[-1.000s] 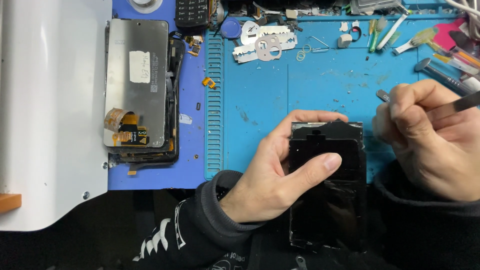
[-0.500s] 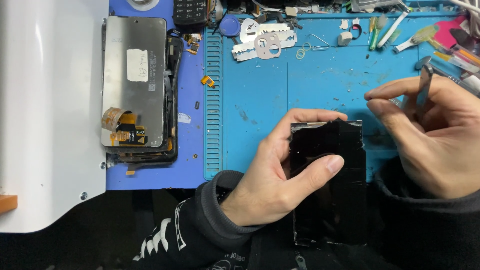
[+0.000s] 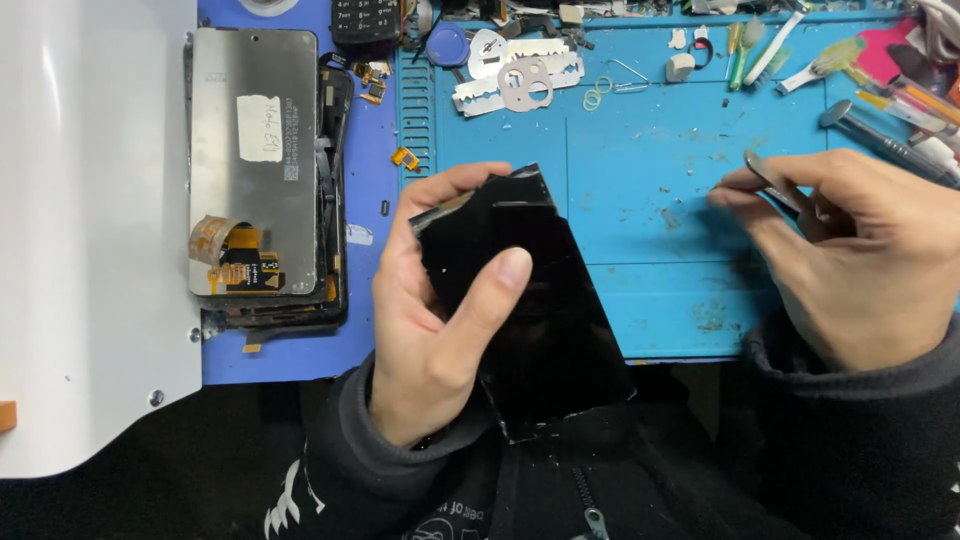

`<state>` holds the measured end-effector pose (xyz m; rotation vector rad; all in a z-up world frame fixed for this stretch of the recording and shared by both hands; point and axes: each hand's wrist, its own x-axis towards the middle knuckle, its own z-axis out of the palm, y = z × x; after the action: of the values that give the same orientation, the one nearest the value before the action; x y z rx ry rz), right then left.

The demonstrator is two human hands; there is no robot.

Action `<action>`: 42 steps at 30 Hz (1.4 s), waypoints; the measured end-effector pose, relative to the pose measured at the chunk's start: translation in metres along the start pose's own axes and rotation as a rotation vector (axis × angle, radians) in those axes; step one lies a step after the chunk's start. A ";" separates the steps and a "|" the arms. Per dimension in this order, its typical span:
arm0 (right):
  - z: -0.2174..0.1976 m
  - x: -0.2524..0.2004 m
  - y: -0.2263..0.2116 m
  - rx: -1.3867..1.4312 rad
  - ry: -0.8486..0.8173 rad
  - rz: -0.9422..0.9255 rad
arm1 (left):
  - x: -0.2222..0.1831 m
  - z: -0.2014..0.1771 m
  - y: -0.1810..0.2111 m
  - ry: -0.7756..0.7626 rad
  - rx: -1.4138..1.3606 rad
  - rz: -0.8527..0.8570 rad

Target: Cleaning and prepping a smartphone screen component with a microfiber cloth.

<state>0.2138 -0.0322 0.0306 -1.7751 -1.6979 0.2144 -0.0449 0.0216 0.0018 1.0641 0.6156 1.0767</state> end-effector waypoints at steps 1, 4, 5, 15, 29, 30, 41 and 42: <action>0.000 0.003 -0.003 -0.003 -0.003 -0.003 | 0.000 0.001 0.000 0.003 -0.004 0.002; 0.002 0.009 -0.008 -0.122 -0.007 -0.090 | -0.001 0.001 0.001 -0.030 -0.033 -0.017; 0.003 0.008 -0.005 -0.150 -0.005 -0.102 | -0.001 0.001 0.001 -0.039 -0.058 -0.024; 0.004 0.016 -0.026 -0.177 -0.060 -0.083 | -0.004 -0.003 -0.003 -0.085 -0.104 -0.022; -0.005 0.001 -0.012 -0.189 -0.026 0.057 | -0.003 -0.002 -0.001 -0.084 -0.085 -0.030; -0.007 0.001 -0.015 -0.233 -0.003 0.090 | -0.003 -0.002 -0.001 -0.084 -0.087 -0.031; -0.028 -0.023 0.012 -0.501 0.051 0.074 | -0.003 0.000 0.000 -0.100 -0.007 0.001; -0.030 -0.026 0.020 -0.503 0.070 0.030 | -0.002 0.001 0.000 -0.085 0.051 0.024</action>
<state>0.2425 -0.0656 0.0344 -2.1342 -1.7796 -0.2859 -0.0450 0.0193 0.0018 1.1579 0.5657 1.0360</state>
